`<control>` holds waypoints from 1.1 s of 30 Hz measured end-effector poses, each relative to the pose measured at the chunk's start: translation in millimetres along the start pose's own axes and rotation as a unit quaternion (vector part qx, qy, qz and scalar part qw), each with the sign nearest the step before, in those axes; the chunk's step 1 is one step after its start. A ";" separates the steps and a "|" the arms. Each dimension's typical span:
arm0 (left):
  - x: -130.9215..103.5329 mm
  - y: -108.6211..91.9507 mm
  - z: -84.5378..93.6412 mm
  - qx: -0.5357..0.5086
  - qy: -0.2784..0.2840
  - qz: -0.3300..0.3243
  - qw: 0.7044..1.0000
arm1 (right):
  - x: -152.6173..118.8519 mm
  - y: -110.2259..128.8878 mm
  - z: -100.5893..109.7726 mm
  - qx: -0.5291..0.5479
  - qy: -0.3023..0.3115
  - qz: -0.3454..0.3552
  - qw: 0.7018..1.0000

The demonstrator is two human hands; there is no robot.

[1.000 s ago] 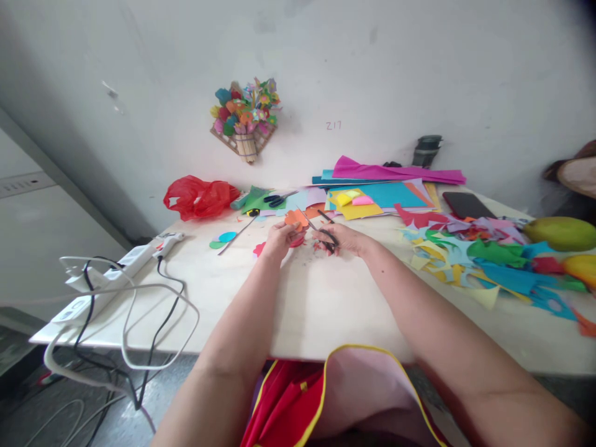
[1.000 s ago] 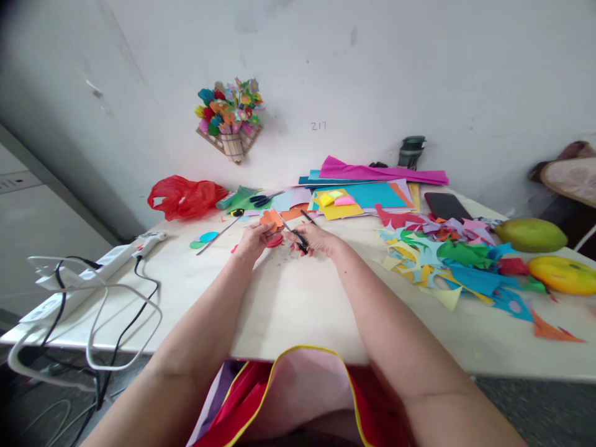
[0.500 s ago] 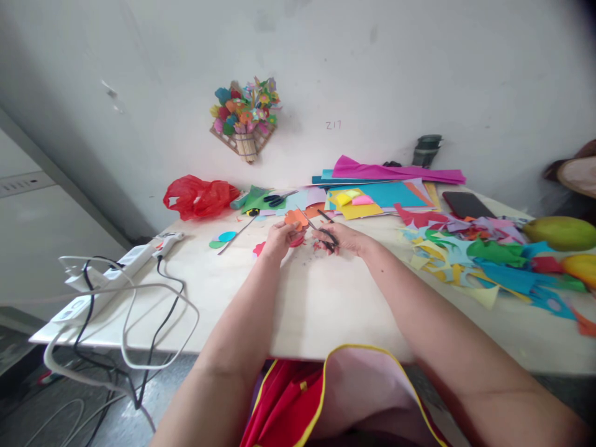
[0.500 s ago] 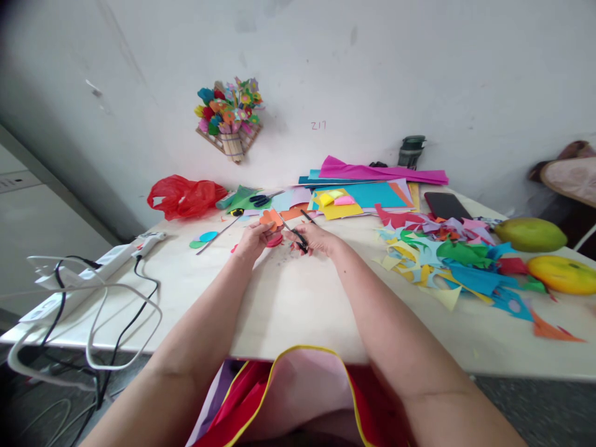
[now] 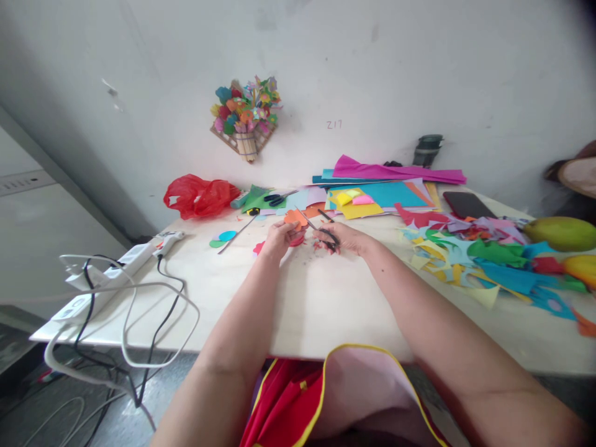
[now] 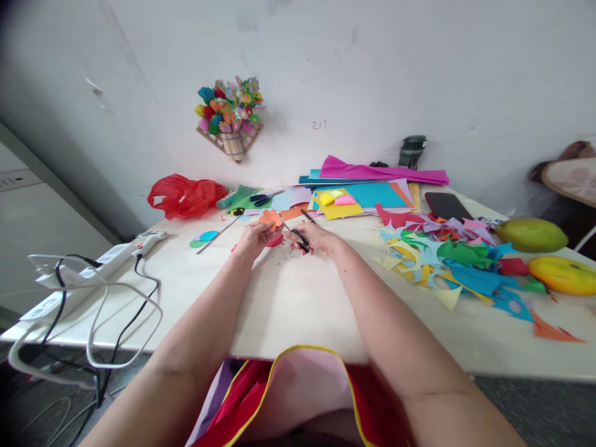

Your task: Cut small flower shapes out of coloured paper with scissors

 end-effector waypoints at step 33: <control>3.7 0.9 5.4 0.015 0.000 0.005 1.000 | -4.1 5.2 -0.2 0.015 0.001 -0.020 1.000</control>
Point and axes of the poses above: each hand's wrist, its own x-axis towards the middle knuckle, its own z-axis out of the back of the hand, y = z × x, the point moved 9 cm from there along x, towards the middle knuckle, and after that the axes turned 11 degrees about -x, right-handed, at the moved point
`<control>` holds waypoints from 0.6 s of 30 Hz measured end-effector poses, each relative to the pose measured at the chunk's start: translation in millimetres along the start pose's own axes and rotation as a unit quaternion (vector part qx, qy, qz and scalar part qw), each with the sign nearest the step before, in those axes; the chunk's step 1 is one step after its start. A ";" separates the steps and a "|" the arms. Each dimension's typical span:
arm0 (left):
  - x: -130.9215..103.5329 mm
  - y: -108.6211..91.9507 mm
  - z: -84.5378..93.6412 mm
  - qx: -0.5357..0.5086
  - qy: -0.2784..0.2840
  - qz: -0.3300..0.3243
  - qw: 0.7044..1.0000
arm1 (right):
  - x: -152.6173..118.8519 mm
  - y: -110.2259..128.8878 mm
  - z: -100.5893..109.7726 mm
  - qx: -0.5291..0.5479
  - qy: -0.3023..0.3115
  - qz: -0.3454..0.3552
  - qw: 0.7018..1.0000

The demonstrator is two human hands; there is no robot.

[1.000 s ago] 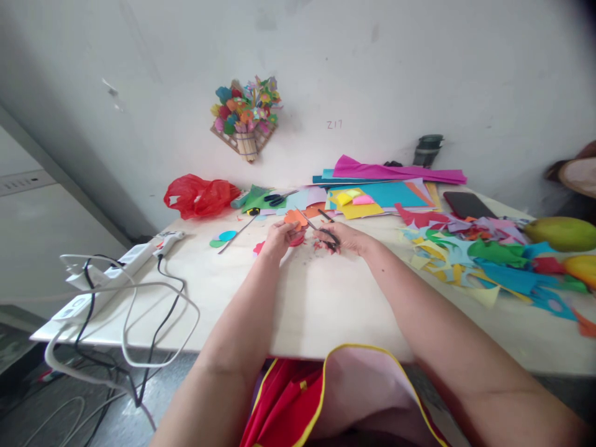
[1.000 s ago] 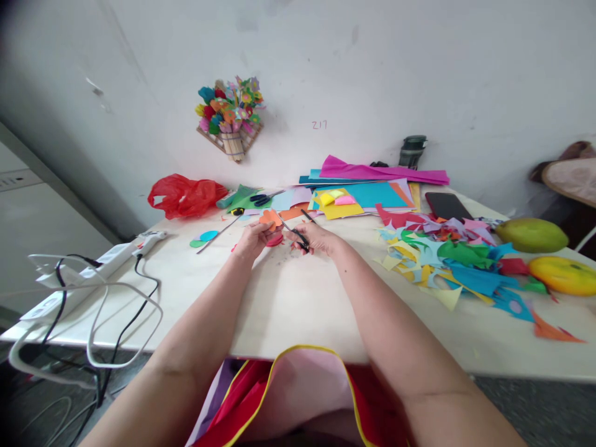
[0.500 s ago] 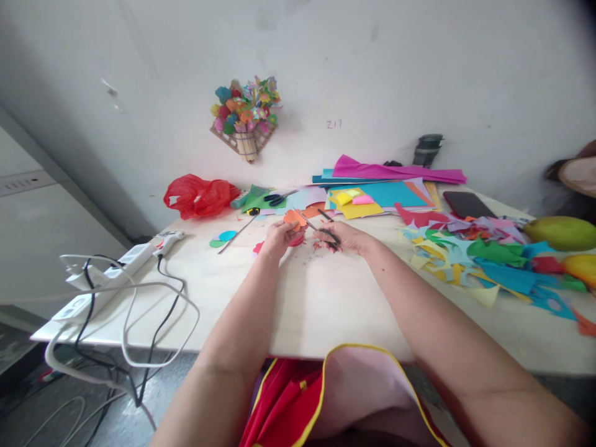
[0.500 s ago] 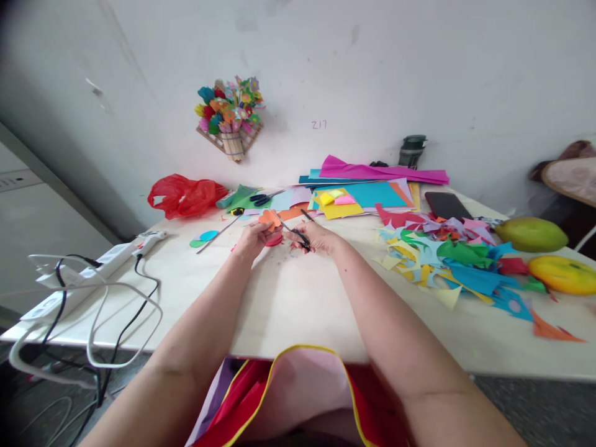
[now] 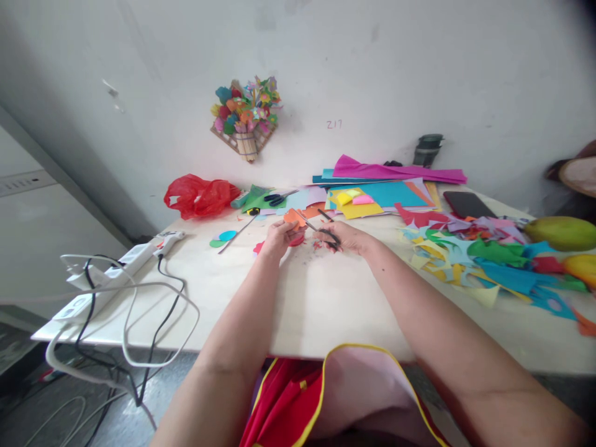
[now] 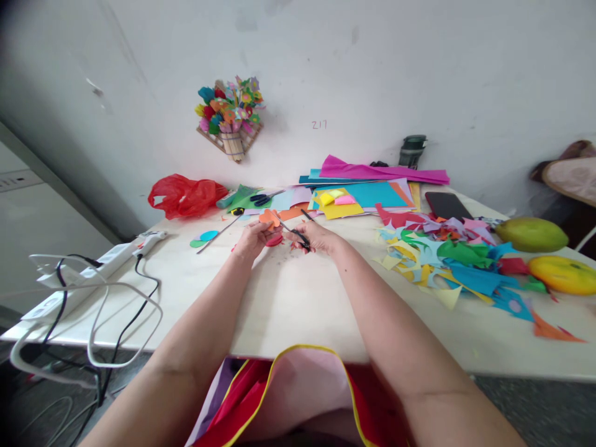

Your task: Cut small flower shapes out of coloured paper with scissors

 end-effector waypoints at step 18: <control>-1.5 0.4 -4.8 0.028 0.009 -0.013 0.999 | 1.3 0.6 1.8 -0.009 -0.025 0.000 1.000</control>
Point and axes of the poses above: each hand's wrist, its own x-axis towards the middle knuckle, its own z-axis out of the back of the hand, y = z × x, the point moved 9 cm from there along x, towards the middle knuckle, and after that the axes turned 11 degrees about -x, right-handed, at the moved point
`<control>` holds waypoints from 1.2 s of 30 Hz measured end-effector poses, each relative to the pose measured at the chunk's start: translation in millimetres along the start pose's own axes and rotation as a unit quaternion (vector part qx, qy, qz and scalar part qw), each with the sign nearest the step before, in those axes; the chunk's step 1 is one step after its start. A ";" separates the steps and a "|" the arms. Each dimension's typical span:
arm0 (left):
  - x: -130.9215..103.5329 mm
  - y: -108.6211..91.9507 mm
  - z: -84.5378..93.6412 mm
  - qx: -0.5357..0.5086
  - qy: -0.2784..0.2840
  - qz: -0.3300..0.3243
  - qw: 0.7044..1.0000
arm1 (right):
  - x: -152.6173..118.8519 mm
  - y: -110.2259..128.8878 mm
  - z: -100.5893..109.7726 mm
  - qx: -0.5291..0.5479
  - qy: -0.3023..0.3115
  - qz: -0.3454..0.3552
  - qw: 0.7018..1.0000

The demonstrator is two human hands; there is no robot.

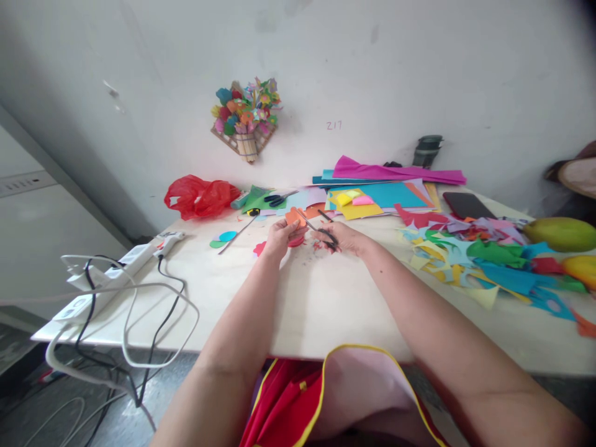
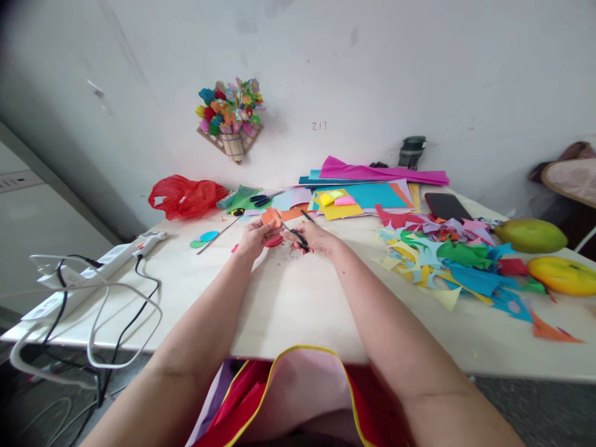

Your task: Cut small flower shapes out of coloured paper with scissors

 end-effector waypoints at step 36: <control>7.6 -25.3 24.4 -0.004 -0.029 -0.081 0.996 | -11.1 -8.0 15.9 -0.057 0.098 0.014 0.993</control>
Point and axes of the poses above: each hand's wrist, its own x-axis towards the middle knuckle, its own z-axis out of the back of the hand, y = z × x, the point moved 9 cm from there along x, towards the middle knuckle, and after that the axes turned 11 degrees about -x, right-handed, at the moved point
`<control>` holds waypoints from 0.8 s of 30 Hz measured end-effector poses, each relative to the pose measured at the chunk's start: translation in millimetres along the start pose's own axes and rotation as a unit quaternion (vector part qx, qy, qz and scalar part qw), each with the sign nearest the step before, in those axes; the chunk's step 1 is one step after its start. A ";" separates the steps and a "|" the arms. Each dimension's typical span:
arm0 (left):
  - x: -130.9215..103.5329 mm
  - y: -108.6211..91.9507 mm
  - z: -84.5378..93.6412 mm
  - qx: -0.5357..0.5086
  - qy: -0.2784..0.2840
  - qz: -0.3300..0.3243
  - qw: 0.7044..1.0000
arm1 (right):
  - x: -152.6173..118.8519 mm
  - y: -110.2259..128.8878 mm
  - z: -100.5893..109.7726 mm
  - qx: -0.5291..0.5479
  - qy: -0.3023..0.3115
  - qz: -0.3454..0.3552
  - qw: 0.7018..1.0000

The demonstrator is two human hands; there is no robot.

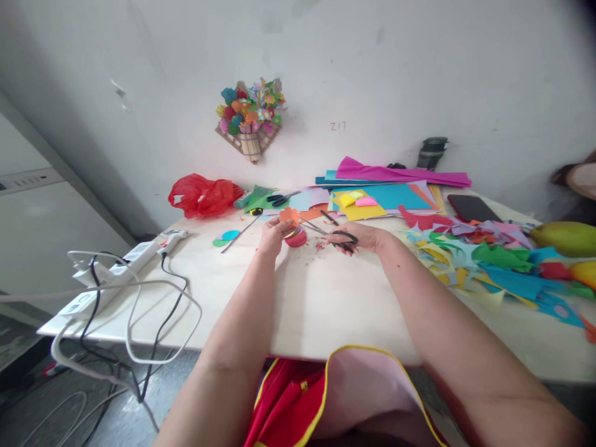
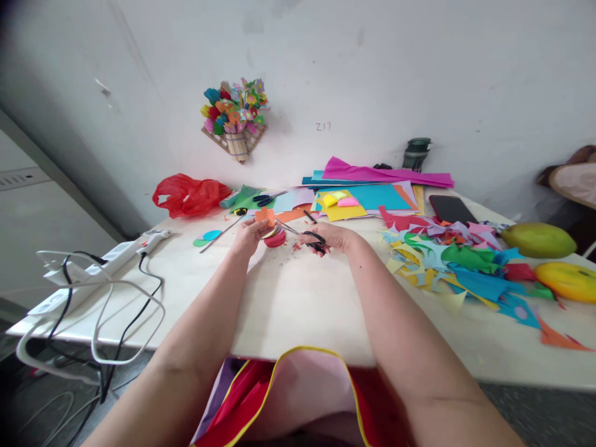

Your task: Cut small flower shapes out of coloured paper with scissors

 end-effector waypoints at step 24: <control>-26.1 20.9 -27.8 0.012 0.124 0.171 0.977 | -13.1 -0.1 -10.2 -0.032 0.067 -0.035 0.997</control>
Point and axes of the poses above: each hand's wrist, its own x-axis towards the middle knuckle, its own z-axis out of the back of the hand, y = z × x, the point moved 9 cm from there along x, towards the middle knuckle, and after that the axes turned 11 degrees about -x, right-handed, at the moved point
